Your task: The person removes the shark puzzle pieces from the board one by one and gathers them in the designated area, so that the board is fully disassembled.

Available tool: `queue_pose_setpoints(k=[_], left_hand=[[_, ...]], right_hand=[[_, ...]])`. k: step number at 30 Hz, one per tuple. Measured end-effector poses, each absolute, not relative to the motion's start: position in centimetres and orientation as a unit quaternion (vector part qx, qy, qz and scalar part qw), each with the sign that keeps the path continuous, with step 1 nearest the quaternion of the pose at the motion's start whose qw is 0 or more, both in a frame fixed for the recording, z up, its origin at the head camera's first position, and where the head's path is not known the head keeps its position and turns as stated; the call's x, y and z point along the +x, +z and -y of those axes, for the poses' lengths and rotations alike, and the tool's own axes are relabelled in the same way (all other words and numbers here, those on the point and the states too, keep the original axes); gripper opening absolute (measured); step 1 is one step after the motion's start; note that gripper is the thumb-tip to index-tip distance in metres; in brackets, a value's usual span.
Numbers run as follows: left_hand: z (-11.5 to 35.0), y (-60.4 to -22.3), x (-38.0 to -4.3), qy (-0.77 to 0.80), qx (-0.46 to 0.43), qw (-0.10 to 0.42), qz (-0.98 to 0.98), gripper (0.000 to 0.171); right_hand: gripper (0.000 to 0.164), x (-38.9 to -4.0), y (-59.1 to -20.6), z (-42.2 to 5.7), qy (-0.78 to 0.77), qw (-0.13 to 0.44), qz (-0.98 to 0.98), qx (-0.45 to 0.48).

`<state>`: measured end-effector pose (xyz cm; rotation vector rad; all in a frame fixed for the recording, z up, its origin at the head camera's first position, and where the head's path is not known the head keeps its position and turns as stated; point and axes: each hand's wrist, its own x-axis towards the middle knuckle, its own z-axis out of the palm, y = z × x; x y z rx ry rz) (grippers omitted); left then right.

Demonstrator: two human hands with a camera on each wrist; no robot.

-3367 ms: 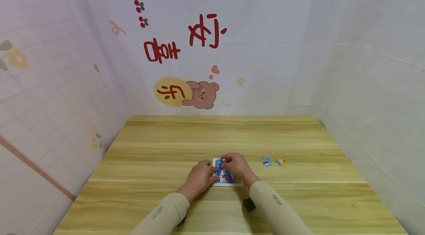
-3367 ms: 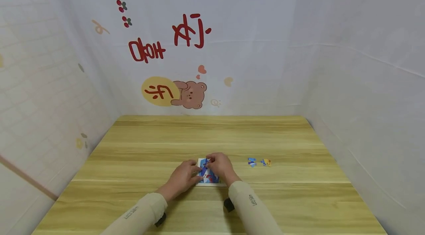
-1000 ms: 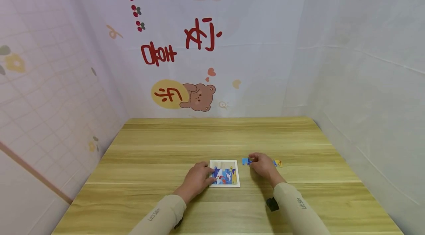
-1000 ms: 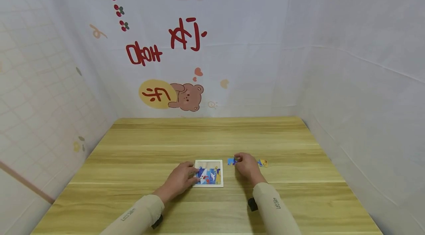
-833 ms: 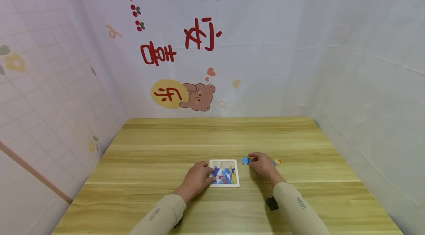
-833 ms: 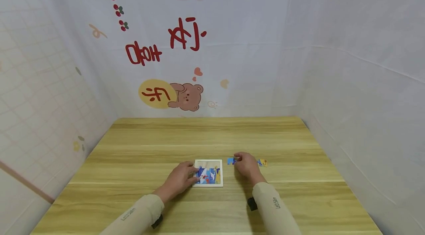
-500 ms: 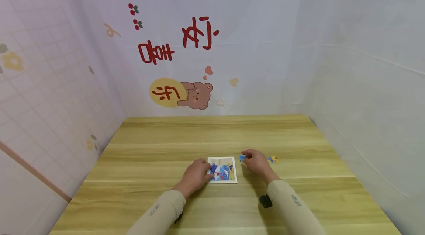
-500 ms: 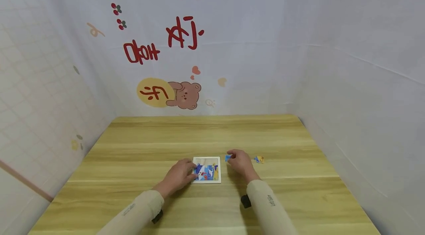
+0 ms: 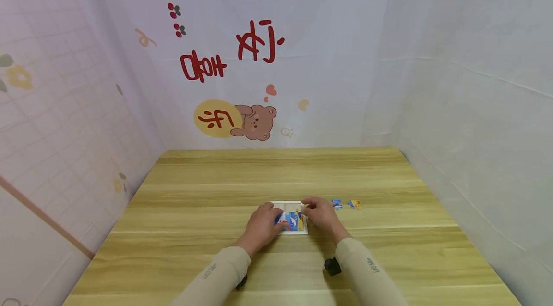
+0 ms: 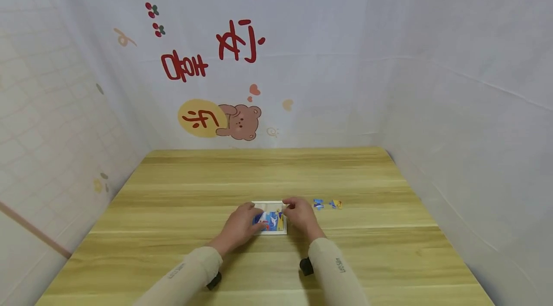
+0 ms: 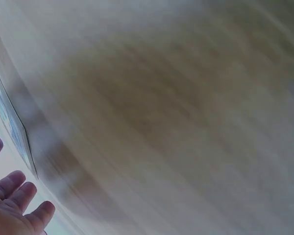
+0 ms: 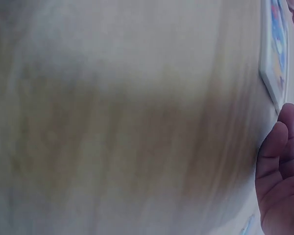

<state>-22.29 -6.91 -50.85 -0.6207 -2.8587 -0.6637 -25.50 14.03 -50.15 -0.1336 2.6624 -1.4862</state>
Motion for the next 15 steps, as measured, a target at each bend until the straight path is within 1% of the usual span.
queue_pose_setpoints(k=[8, 15], left_hand=[[6.0, -50.9, -22.7, -0.195, -0.192, 0.067, 0.959, 0.036], [5.5, -50.9, -22.6, -0.182, -0.196, 0.056, 0.962, 0.031]], right_hand=[[0.029, -25.5, -50.7, -14.1, -0.454, 0.068, -0.887, -0.054], [0.032, -25.3, -50.5, -14.0, -0.419, 0.066, -0.902, -0.079]])
